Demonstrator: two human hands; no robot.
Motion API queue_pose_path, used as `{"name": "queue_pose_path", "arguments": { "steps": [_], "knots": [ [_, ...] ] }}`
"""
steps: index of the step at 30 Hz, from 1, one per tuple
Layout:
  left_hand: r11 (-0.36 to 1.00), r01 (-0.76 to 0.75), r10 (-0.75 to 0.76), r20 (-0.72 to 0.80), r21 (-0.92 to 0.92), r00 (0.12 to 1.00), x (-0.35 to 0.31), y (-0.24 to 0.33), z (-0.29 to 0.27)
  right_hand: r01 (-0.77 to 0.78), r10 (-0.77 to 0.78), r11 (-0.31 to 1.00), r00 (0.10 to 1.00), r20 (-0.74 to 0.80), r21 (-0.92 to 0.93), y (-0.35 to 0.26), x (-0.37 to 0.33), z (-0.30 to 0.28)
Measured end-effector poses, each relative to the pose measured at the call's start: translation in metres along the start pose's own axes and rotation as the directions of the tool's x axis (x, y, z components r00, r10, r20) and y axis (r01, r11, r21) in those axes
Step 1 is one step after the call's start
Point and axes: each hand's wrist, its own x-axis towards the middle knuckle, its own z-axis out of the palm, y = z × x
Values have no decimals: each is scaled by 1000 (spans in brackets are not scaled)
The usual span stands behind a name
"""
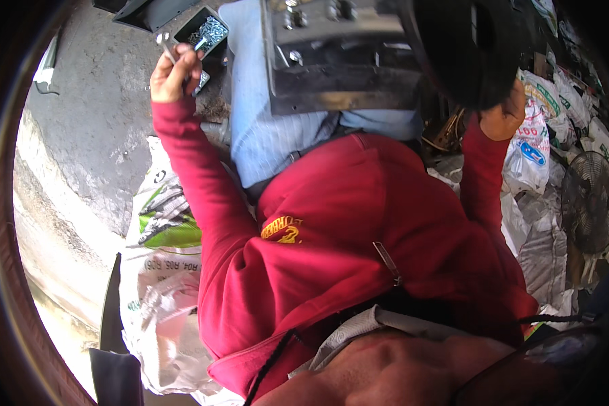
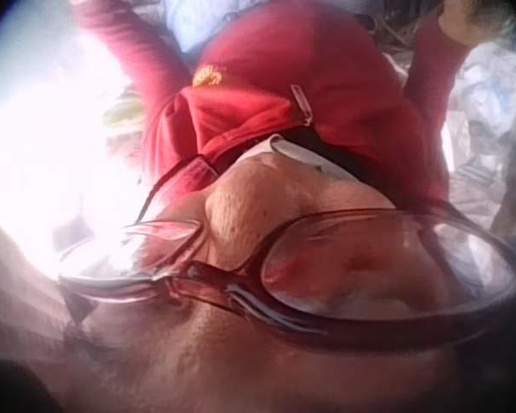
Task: The person assembles a mechanical part by hand, using a wrench to tighten bolts on a metal housing. They reposition the part and continue tightening fasteners throughout the clip.
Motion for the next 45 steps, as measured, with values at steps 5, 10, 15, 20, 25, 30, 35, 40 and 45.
{"name": "queue_pose_path", "arguments": {
  "steps": [5,10,15,20,25,30,35,40,45],
  "knots": [
    [981,-100,48,294,164,955,-66,30,166,-534,358,810,778,516,243,-38,-46,62],
    [964,-128,19,421,233,907,-82,13,236,-679,466,589,728,503,438,-23,-49,81],
    [982,-97,56,238,164,970,-94,-5,277,-623,376,327,776,506,711,-7,-69,68],
    [967,-33,-18,198,252,980,-95,-24,282,-571,445,514,815,370,641,-1,-79,57],
    [360,-372,186,325,856,927,-92,-42,248,-50,60,912,998,-11,406,3,-41,48],
    [-48,-382,67,385,923,921,-119,-19,243,251,-252,951,968,17,-178,-16,-14,68],
    [-274,-288,-200,239,918,950,-147,-30,217,440,-440,860,896,62,-258,0,-6,92],
    [-320,-238,-286,145,917,947,-149,-36,212,487,-478,796,870,119,-360,8,-3,100],
    [-155,-278,-249,234,948,940,-152,-32,202,460,-455,775,882,122,-432,8,-5,108]
  ]
}}
